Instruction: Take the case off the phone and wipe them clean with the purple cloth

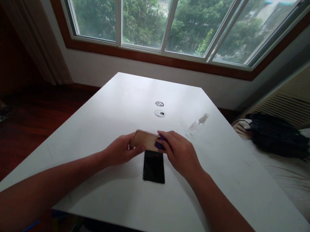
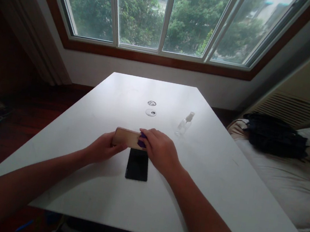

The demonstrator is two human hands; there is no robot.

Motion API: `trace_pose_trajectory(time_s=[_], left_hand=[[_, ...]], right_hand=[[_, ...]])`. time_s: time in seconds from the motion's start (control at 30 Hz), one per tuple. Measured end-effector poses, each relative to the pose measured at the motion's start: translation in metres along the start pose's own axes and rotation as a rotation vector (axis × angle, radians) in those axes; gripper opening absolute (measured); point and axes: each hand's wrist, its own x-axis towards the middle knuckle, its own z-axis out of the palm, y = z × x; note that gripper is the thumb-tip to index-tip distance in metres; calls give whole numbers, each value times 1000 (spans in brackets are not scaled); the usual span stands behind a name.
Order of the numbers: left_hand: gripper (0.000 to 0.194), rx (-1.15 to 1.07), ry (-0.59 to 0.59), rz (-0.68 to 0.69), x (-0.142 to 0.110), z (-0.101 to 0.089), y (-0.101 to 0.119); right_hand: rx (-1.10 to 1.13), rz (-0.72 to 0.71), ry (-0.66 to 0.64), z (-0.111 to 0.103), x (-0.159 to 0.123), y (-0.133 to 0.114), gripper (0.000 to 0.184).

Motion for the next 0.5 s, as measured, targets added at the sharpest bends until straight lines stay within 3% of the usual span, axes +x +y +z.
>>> trace_pose_trajectory(time_s=[0.23,0.4,0.5], left_hand=[[35,-143,98,-49,2,-4,1],[31,-76,136,-54,4,0,-5],[41,18,304,37,5,0,-8]], right_hand=[[23,92,80,2,0,0,28],[20,58,90,2,-2,-3,28],[27,99,106,3,-2,-4,28]])
